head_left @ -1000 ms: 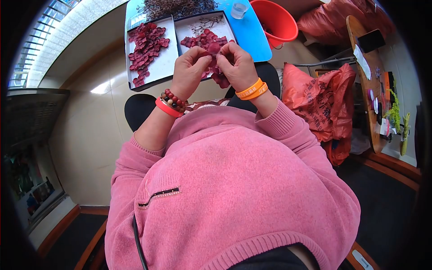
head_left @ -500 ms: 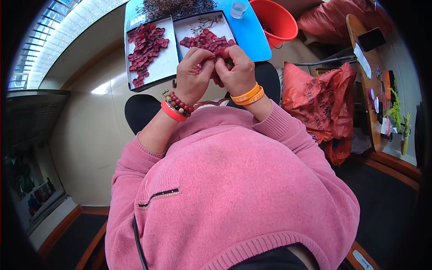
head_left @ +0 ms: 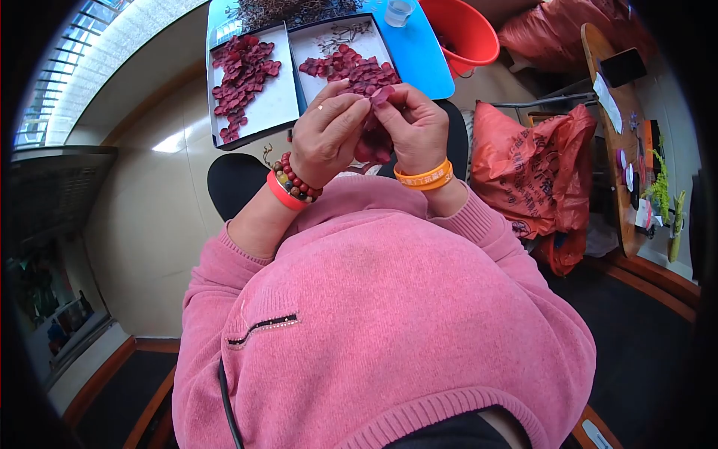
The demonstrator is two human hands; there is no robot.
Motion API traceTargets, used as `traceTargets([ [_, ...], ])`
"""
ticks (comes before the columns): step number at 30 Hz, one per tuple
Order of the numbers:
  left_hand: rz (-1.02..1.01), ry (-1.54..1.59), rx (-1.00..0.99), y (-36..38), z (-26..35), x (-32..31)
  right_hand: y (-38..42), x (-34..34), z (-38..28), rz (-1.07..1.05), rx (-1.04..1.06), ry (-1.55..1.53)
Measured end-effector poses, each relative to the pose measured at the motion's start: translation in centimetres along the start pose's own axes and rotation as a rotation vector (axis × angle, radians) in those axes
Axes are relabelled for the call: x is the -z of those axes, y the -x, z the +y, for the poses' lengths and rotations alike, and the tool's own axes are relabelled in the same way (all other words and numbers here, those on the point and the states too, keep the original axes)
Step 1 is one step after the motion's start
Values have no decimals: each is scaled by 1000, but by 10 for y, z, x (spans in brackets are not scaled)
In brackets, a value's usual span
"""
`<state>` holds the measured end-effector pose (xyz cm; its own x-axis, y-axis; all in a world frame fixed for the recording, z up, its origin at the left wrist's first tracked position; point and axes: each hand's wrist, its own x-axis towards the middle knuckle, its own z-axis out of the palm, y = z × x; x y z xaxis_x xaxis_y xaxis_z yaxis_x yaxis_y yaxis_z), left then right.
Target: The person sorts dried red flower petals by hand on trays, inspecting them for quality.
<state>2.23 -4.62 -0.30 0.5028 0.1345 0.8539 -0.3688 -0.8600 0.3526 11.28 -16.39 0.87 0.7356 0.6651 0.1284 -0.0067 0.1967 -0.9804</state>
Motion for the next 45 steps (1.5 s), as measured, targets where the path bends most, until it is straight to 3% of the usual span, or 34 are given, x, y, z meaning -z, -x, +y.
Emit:
traceTargets([
  [9, -29, -69, -7, 4, 4, 8, 2, 1, -14, -101, -219, -128],
  [27, 25, -135, 93, 10, -1, 7, -2, -11, -5, -141, -279, -174],
  [30, 48, -115, 95, 8, 1, 7, 0, -12, -3, -115, -250, -106],
  [39, 163, 50, 242, 2, 12, 3, 4, -15, -5, -42, 172, 292],
  [42, 121, 54, 216, 1, 14, 5, 3, -13, -2, -33, 345, 408],
  [45, 46, 23, 148, -1, 10, 11, 3, -11, -4, -47, 377, 402],
])
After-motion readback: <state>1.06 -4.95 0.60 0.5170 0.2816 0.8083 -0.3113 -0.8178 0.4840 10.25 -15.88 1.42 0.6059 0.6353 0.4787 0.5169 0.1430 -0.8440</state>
